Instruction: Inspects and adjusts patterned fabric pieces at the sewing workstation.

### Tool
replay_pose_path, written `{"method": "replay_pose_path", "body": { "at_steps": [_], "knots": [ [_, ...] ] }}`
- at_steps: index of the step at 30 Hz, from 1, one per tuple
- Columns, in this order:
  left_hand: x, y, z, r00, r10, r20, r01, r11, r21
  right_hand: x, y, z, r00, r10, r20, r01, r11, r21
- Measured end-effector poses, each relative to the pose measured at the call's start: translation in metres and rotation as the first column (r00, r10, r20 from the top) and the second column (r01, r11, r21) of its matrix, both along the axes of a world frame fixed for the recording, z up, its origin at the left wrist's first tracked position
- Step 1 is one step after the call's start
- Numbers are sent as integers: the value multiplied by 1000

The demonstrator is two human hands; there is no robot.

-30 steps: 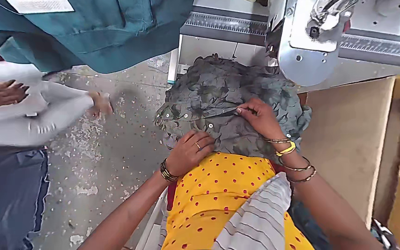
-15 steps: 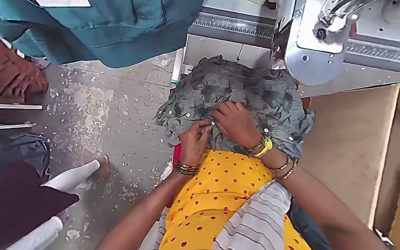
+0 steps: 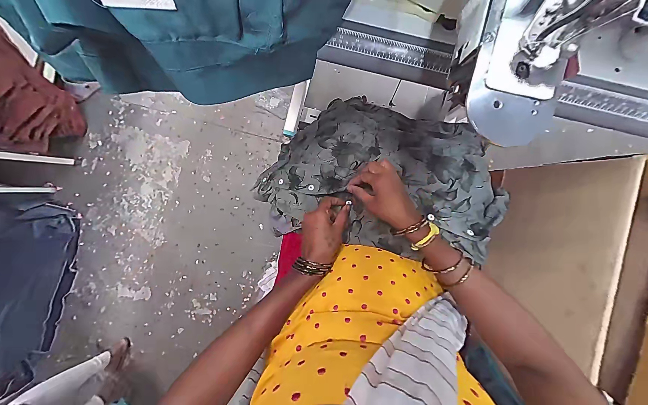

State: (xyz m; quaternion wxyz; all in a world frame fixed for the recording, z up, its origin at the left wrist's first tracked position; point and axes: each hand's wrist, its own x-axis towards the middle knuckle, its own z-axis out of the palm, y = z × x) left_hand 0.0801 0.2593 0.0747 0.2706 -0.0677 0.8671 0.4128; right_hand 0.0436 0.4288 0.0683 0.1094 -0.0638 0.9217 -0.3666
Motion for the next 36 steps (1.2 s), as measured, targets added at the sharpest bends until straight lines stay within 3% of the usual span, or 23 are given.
{"method": "replay_pose_path", "body": {
  "at_steps": [4, 7, 10, 12, 14, 16, 18, 21, 24, 27, 30, 31, 33, 35, 36],
  "knots": [
    [-18, 11, 19, 968, -207, 139, 233, 950, -208, -4, 9, 26, 909, -19, 416, 95, 982, -163],
    [-26, 12, 24, 950, -242, 199, 283, 935, -214, -3, 16, 24, 880, 23, 475, 75, 980, -187],
    [-23, 6, 22, 970, -99, 222, 117, 991, -71, 3, 15, 25, 910, 23, 415, 44, 988, -150],
    [-17, 2, 24, 954, 52, 295, -94, 987, 129, 7, 15, 25, 945, 9, 326, 50, 984, -172],
    [-14, 2, 30, 897, 174, 407, -315, 897, 310, 12, 15, 22, 987, 10, 161, 18, 985, -172],
    [-15, 3, 38, 831, 239, 502, -459, 805, 376, 17, 13, 20, 999, 36, -2, -36, 993, -110],
    [-15, 5, 42, 794, 273, 544, -534, 741, 407, 21, 12, 21, 999, 35, -28, -37, 995, -92],
    [-14, 8, 42, 803, 301, 515, -545, 721, 428, 24, 11, 26, 974, -81, 210, 129, 965, -230],
    [-14, 11, 42, 830, 312, 462, -521, 728, 445, 22, 10, 27, 825, -149, 544, 409, 822, -395],
    [-12, 12, 40, 850, 311, 425, -502, 724, 473, 21, 11, 24, 758, -131, 639, 526, 703, -479],
    [-11, 13, 38, 850, 320, 418, -504, 727, 466, 24, 10, 24, 818, -177, 548, 456, 780, -428],
    [-12, 13, 38, 848, 323, 421, -506, 730, 460, 27, 8, 24, 869, -208, 450, 406, 819, -405],
    [-13, 14, 39, 834, 329, 443, -522, 730, 441, 37, 4, 16, 972, -215, 97, 236, 900, -366],
    [-16, 13, 38, 803, 337, 491, -562, 703, 437, 39, 3, 7, 972, -152, -178, 92, 947, -308],
    [-17, 12, 38, 783, 335, 524, -586, 681, 439, 39, 3, 5, 967, -131, -217, 64, 955, -290]
  ]
}}
